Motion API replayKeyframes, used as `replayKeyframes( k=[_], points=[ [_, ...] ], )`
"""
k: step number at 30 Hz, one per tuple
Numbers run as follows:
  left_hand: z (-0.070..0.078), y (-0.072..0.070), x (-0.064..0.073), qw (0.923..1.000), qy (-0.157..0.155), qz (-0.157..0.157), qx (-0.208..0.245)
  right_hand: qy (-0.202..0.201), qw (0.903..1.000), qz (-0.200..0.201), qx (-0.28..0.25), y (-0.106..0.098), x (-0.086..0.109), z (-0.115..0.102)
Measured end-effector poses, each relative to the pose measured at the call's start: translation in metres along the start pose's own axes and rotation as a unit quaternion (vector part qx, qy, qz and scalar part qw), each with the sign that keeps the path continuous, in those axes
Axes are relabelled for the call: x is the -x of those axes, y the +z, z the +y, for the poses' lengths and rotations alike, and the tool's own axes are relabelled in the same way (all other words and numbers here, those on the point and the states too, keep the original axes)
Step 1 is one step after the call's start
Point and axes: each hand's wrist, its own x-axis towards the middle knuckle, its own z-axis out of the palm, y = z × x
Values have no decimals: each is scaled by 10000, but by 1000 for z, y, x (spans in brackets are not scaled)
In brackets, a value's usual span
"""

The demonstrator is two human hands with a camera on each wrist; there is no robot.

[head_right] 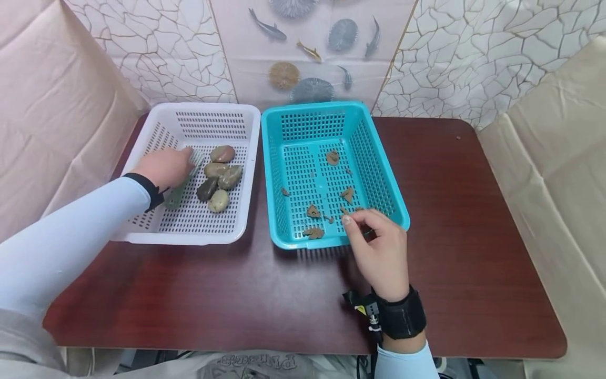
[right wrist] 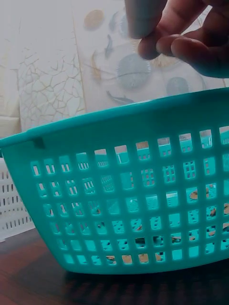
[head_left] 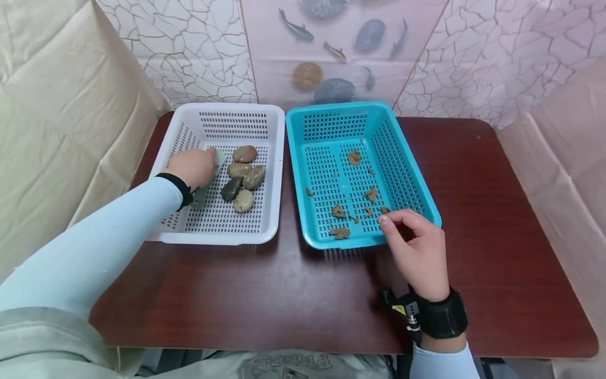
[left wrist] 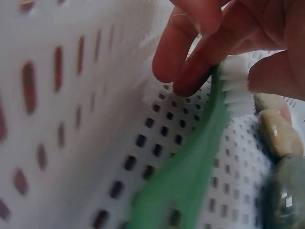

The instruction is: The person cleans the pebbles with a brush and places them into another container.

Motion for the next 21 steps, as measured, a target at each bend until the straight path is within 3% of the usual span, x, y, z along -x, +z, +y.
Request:
replayKeyframes(
  k=[6,10,13,16,19,21],
  points=[
    [9,1,2,9996,18,113,-258,253,9988,-266,336,-6,0,3],
    [11,-12,15,9998,18,174,132,333,9974,-469,426,-8,4,4],
    [14,-26,44,9963,96,541,667,428,9969,-569,347,-9,11,3],
    [24,-33,85,9873,325,1028,1168,574,9957,-684,251,-9,18,0],
    [46,-30,120,9746,688,1387,1616,670,9929,-950,249,-11,21,-6],
    [66,-27,131,9675,929,1556,1762,578,9912,-1119,401,-16,17,-14]
  ],
)
